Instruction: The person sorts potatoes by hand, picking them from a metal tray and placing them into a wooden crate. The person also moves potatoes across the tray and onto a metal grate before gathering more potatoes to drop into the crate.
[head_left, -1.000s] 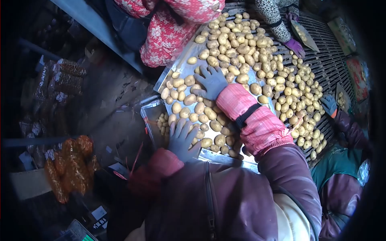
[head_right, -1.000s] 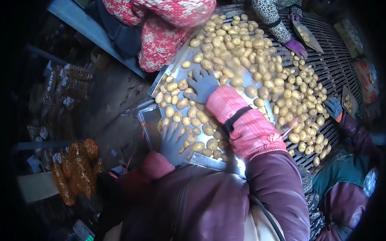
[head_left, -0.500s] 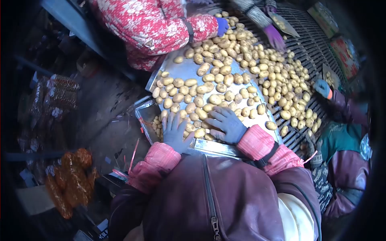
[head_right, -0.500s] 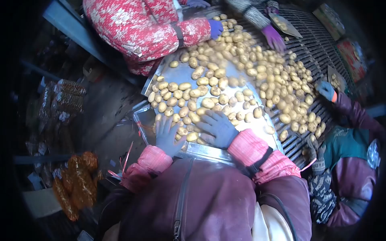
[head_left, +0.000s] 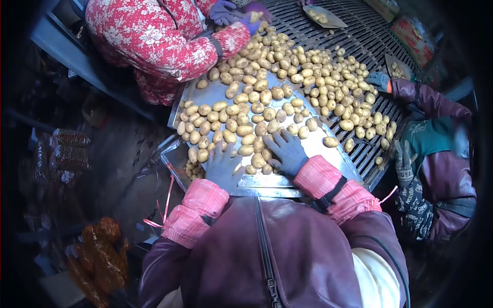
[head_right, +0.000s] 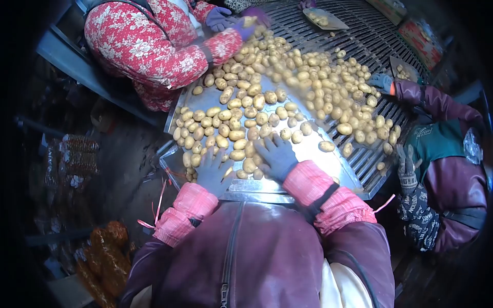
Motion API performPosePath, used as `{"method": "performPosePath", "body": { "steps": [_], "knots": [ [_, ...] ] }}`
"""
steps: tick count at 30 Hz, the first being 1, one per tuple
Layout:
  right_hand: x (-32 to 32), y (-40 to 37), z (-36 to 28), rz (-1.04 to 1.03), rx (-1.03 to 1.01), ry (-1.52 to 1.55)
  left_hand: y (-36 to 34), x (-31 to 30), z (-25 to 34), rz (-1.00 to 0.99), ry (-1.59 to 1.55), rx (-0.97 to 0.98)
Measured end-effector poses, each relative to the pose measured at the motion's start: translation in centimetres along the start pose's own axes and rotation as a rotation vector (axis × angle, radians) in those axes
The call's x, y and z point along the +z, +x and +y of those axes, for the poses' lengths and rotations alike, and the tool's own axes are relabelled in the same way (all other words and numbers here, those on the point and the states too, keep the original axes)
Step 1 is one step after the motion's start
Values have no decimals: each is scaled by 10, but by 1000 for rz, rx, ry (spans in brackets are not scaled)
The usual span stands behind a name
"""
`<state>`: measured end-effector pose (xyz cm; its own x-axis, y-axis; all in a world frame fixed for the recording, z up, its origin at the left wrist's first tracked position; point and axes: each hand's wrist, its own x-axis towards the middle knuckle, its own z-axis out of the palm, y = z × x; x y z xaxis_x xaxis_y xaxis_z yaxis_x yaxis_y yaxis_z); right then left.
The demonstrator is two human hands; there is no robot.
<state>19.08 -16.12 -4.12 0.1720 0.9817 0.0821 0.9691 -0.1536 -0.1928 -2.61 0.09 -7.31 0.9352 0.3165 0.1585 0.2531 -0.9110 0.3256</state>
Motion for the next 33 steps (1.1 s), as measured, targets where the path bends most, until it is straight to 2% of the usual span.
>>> {"method": "performPosePath", "body": {
  "steps": [6, 7, 8, 10, 13, 14, 16, 19, 23, 24, 26, 29, 32, 33],
  "knots": [
    [14, 35, -27, -61, -54, -54, -4, 2, -24, 20, 52, -159],
    [16, 40, -31, -129, -59, -46, 2, -2, -30, -94, 77, -252],
    [8, 43, -39, -192, -34, -27, -1, -4, -37, -73, 104, -287],
    [11, 43, -38, -124, -113, 91, -12, -7, -51, -31, 161, -365],
    [16, 56, -15, -18, -177, 243, -24, -8, -67, 113, 122, -315],
    [13, 65, -8, 122, -178, 228, -28, -9, -68, 143, 84, -313],
    [1, 84, 11, 147, -93, 169, -31, -10, -60, 216, 21, -305],
    [4, 128, 52, -75, 85, -16, -25, -21, -34, 305, -39, -249],
    [-1, 158, 73, -272, 282, 8, -10, -24, -8, 338, -179, -183],
    [-11, 161, 70, -296, 341, 31, -8, -23, -5, 323, -238, -203],
    [-22, 157, 72, -331, 324, 68, -5, -21, -1, 287, -358, -240],
    [-20, 138, 77, -330, 269, 84, 6, -25, 0, 126, -853, -298],
    [-20, 116, 59, -231, 332, 215, 20, -33, 2, -54, -1408, -712],
    [-27, 110, 45, -197, 321, 335, 24, -32, -1, -42, -1555, -735]
  ]
}}
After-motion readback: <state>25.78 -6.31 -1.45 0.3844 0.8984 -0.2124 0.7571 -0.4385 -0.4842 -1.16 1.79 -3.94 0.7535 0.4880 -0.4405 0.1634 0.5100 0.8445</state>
